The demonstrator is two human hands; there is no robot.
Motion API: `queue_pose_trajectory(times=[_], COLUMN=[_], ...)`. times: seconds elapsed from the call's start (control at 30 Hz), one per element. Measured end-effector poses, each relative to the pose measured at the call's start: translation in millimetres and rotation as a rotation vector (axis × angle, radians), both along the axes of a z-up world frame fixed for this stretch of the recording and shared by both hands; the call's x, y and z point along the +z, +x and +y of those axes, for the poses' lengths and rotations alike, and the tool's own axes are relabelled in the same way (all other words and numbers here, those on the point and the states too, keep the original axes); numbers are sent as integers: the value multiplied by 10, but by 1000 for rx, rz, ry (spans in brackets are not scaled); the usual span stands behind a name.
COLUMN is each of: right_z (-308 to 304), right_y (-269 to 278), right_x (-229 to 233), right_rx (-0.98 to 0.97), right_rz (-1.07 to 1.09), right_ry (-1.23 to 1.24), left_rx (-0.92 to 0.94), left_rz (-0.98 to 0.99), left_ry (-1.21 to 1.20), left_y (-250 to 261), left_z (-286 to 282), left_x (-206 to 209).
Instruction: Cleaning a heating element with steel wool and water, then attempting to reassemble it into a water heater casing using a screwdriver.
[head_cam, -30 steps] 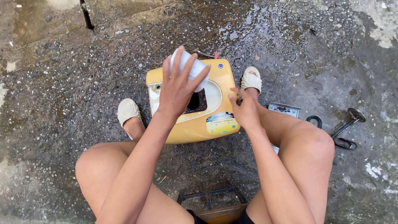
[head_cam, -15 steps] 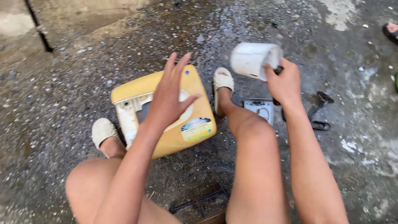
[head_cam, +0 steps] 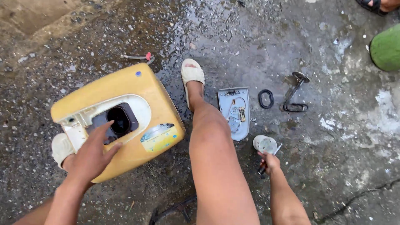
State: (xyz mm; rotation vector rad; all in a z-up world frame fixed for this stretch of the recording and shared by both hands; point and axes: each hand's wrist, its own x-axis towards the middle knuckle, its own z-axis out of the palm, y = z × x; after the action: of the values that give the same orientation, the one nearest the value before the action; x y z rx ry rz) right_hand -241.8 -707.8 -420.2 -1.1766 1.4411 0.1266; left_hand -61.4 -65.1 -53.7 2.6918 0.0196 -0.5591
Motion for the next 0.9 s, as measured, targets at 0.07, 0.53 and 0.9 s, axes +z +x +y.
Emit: queue_pose_trajectory(times=[0.07,0.53,0.9], right_z=[-42,3089,4821], right_y=[-135,2244,2919], right_x=[71,5204,4380], right_rx=[-9,586,960], right_rz=[-70,-1277,-1254], right_ry=[73,447,270], left_rx=[-17,316,332], left_rz=[-53,-279,-130], left_ry=[1,-950,-809], left_y=[-130,24,190], left_z=[36,-36,-133], left_x=[8,873,902])
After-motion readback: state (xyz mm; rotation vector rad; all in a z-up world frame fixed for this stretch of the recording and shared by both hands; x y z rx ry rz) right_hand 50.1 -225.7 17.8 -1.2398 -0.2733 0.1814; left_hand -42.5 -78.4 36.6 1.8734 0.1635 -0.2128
